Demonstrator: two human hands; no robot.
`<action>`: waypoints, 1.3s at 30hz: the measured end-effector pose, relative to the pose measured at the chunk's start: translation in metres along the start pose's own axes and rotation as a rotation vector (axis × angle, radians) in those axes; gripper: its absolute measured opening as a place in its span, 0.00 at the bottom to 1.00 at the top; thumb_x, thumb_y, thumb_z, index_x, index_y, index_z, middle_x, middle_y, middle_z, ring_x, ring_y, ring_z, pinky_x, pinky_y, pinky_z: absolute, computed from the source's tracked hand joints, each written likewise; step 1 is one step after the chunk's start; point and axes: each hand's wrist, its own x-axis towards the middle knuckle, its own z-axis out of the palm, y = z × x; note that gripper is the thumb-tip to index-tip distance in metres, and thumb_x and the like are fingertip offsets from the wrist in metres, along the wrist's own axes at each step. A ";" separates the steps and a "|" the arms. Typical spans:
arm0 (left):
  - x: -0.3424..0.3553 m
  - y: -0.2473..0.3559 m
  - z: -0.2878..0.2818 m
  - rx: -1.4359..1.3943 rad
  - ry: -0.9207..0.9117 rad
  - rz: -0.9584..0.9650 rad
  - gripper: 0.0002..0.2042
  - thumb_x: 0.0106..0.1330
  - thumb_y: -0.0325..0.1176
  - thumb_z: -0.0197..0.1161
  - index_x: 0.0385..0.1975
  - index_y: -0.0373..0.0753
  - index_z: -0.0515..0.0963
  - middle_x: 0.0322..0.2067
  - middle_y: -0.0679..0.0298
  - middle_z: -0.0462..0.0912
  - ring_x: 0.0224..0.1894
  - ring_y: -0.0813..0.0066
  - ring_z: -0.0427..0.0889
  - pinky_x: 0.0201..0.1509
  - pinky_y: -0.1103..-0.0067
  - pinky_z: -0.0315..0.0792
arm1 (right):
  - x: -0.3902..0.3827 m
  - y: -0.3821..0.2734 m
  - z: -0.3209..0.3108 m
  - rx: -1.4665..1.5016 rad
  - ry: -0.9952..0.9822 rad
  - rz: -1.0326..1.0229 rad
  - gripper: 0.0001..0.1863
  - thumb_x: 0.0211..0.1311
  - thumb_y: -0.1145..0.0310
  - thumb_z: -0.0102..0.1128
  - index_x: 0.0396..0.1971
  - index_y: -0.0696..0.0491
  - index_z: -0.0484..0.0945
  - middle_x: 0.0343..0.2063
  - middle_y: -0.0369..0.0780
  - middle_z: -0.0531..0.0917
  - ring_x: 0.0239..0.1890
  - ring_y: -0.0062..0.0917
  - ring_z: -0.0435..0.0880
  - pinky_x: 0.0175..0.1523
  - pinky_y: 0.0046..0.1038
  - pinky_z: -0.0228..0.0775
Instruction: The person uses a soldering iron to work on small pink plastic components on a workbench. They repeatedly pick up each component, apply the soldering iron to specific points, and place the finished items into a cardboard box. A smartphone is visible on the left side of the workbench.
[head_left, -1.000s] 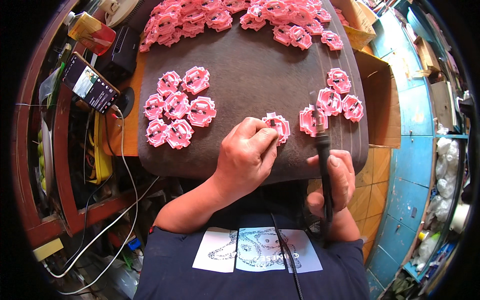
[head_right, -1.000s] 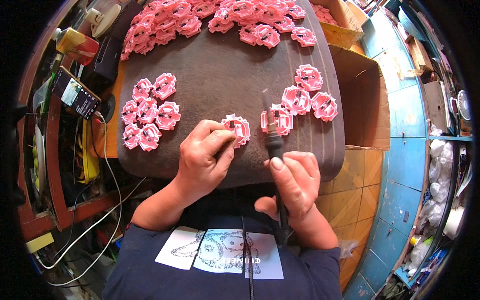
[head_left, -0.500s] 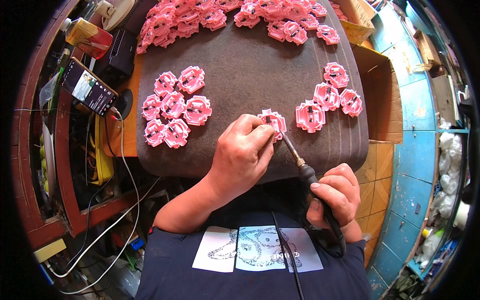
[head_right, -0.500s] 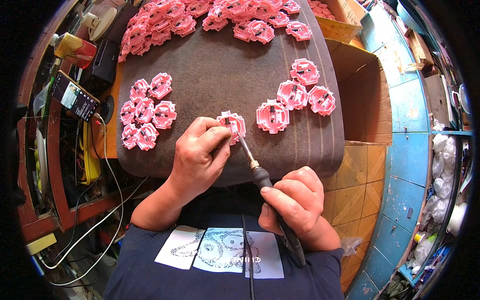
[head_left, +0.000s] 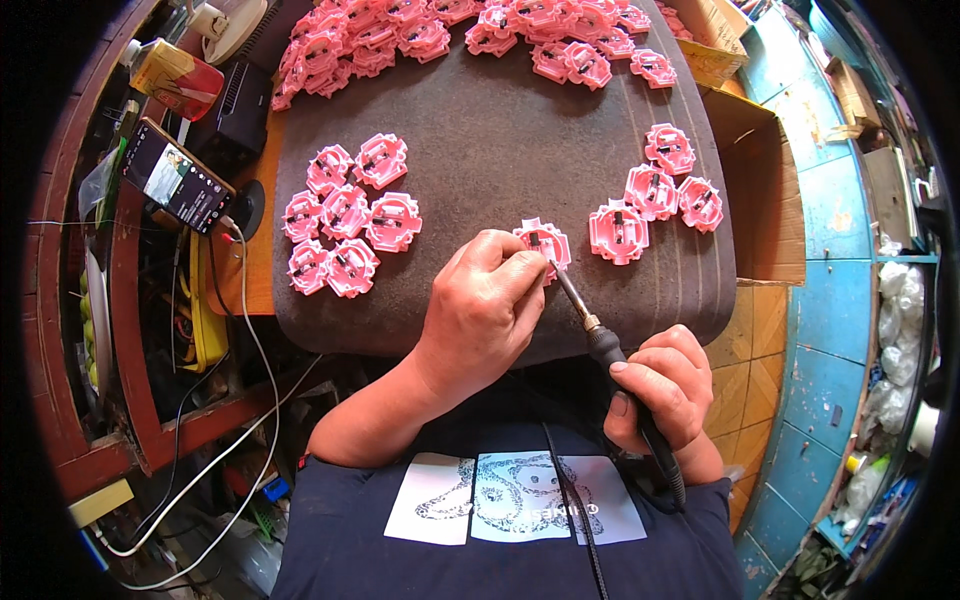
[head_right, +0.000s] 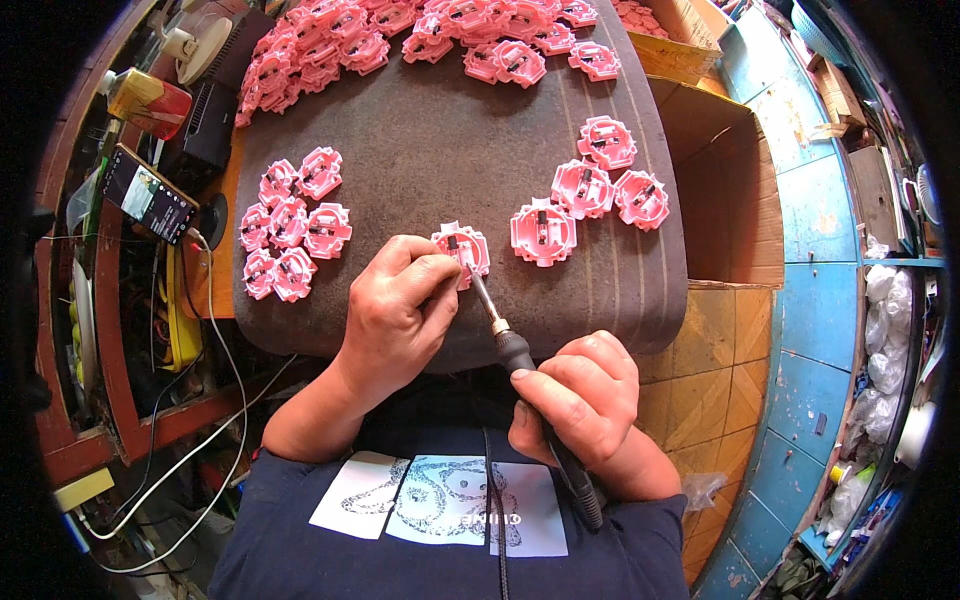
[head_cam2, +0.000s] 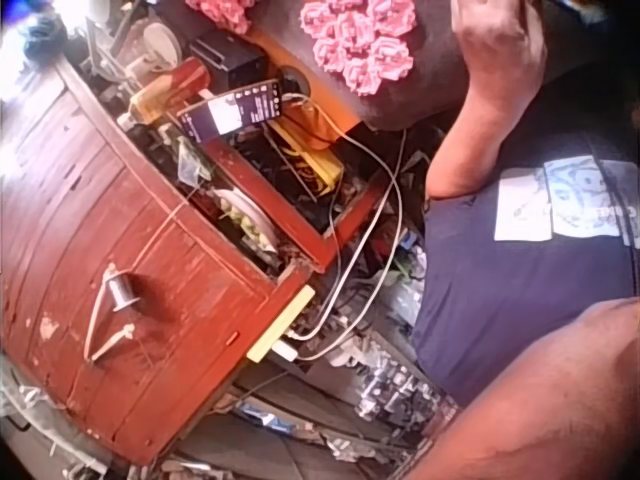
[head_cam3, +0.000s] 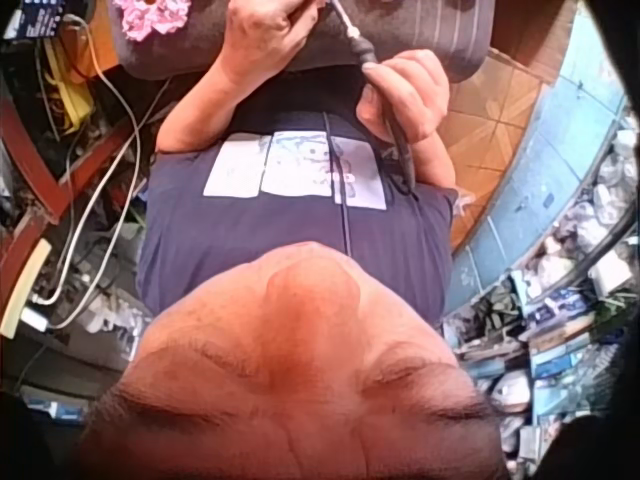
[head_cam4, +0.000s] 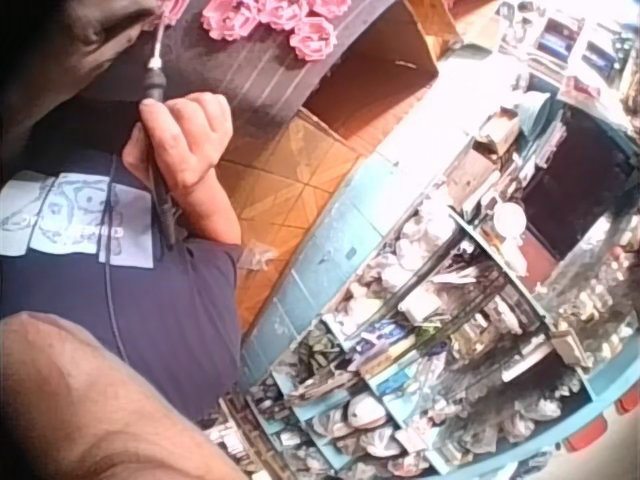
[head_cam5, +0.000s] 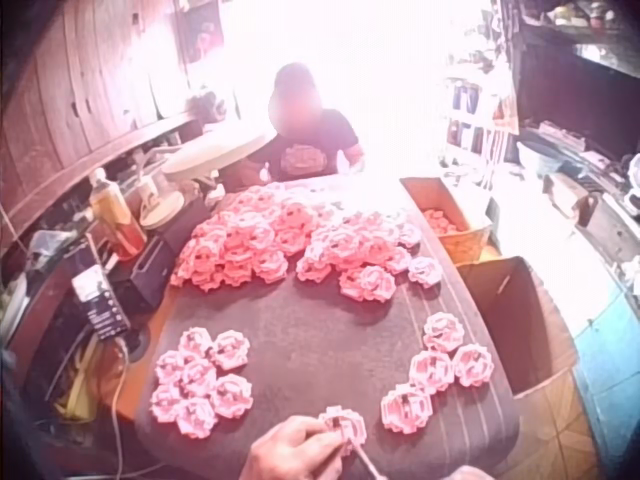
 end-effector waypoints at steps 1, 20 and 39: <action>0.000 0.000 0.000 0.000 0.001 -0.002 0.09 0.60 0.19 0.71 0.39 0.36 0.85 0.39 0.55 0.83 0.39 0.58 0.87 0.42 0.70 0.81 | 0.000 0.000 0.000 0.001 0.001 0.001 0.19 0.49 0.76 0.68 0.45 0.56 0.83 0.25 0.38 0.79 0.23 0.30 0.77 0.28 0.32 0.67; 0.001 0.001 0.000 0.019 0.016 0.023 0.08 0.60 0.19 0.72 0.38 0.35 0.84 0.38 0.56 0.83 0.40 0.57 0.87 0.43 0.68 0.80 | 0.001 -0.001 0.001 0.000 0.007 0.002 0.17 0.49 0.76 0.68 0.43 0.57 0.82 0.25 0.39 0.80 0.23 0.31 0.77 0.28 0.32 0.67; 0.001 0.001 -0.001 0.002 0.018 0.029 0.09 0.60 0.19 0.72 0.38 0.35 0.83 0.39 0.55 0.83 0.38 0.57 0.86 0.42 0.69 0.80 | -0.002 0.000 -0.004 0.004 0.073 0.010 0.13 0.60 0.72 0.68 0.44 0.59 0.82 0.26 0.40 0.81 0.25 0.31 0.78 0.30 0.32 0.69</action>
